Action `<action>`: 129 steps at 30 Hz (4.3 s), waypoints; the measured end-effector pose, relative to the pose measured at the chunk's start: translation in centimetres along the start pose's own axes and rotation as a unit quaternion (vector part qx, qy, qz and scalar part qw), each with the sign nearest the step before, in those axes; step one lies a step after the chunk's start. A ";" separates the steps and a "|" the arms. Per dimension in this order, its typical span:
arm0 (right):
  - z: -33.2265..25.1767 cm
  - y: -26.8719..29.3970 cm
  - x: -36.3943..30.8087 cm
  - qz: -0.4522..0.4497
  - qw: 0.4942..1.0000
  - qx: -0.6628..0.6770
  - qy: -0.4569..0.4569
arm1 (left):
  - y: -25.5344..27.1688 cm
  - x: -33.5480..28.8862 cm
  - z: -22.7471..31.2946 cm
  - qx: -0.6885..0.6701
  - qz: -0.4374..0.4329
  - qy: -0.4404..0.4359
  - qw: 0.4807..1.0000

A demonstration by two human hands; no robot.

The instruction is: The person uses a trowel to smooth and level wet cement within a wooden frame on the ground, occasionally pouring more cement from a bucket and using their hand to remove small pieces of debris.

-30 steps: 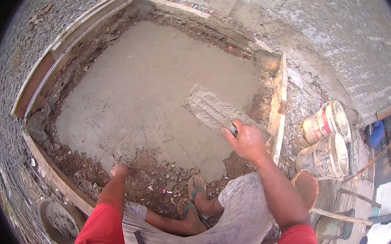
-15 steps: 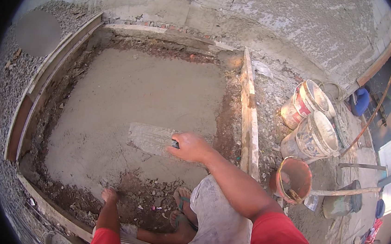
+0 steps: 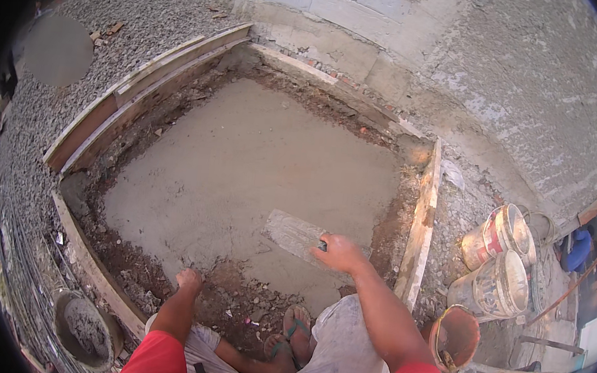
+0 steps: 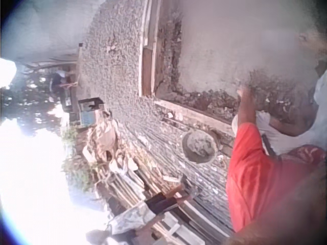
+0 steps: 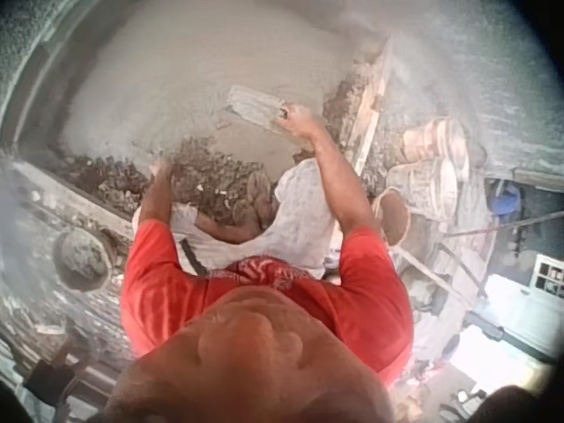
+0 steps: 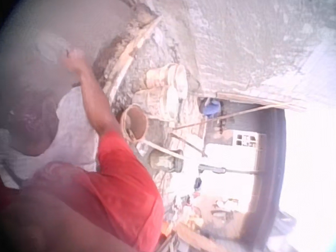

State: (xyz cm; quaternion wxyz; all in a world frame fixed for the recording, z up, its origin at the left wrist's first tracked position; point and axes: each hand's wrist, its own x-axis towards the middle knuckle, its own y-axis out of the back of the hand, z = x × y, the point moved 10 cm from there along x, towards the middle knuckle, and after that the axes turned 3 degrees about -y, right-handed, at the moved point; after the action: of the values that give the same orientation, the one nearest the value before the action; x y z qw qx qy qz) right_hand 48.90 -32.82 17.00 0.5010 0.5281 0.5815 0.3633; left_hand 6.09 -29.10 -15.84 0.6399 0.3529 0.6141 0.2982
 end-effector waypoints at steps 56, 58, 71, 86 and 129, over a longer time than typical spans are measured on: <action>-61.3 -13.6 -28.8 -0.006 0.681 -0.218 0.699 | -31.6 -62.0 -23.9 -0.276 0.219 0.657 0.666; -62.6 -16.3 -28.4 -0.035 0.689 -0.250 0.679 | -33.3 -62.9 -25.1 -0.251 0.152 0.687 0.665; -61.7 -33.0 -29.4 -0.251 0.680 -0.385 0.571 | -36.5 -61.1 -26.1 -0.285 0.079 0.708 0.641; -56.5 -34.4 -31.7 -0.370 0.717 -0.278 0.522 | -37.0 -60.3 -26.1 -0.194 0.064 0.720 0.664; -9.4 -14.3 -7.4 0.131 0.909 -0.193 0.346 | 8.4 -42.8 14.3 -0.476 0.379 -0.049 0.792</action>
State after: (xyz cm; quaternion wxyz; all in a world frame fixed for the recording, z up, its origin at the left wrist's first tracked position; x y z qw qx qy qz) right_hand 35.78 -41.64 7.11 0.3086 0.3335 0.5622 0.6910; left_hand 17.85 -60.37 15.64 0.5915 0.2226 0.1796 0.7539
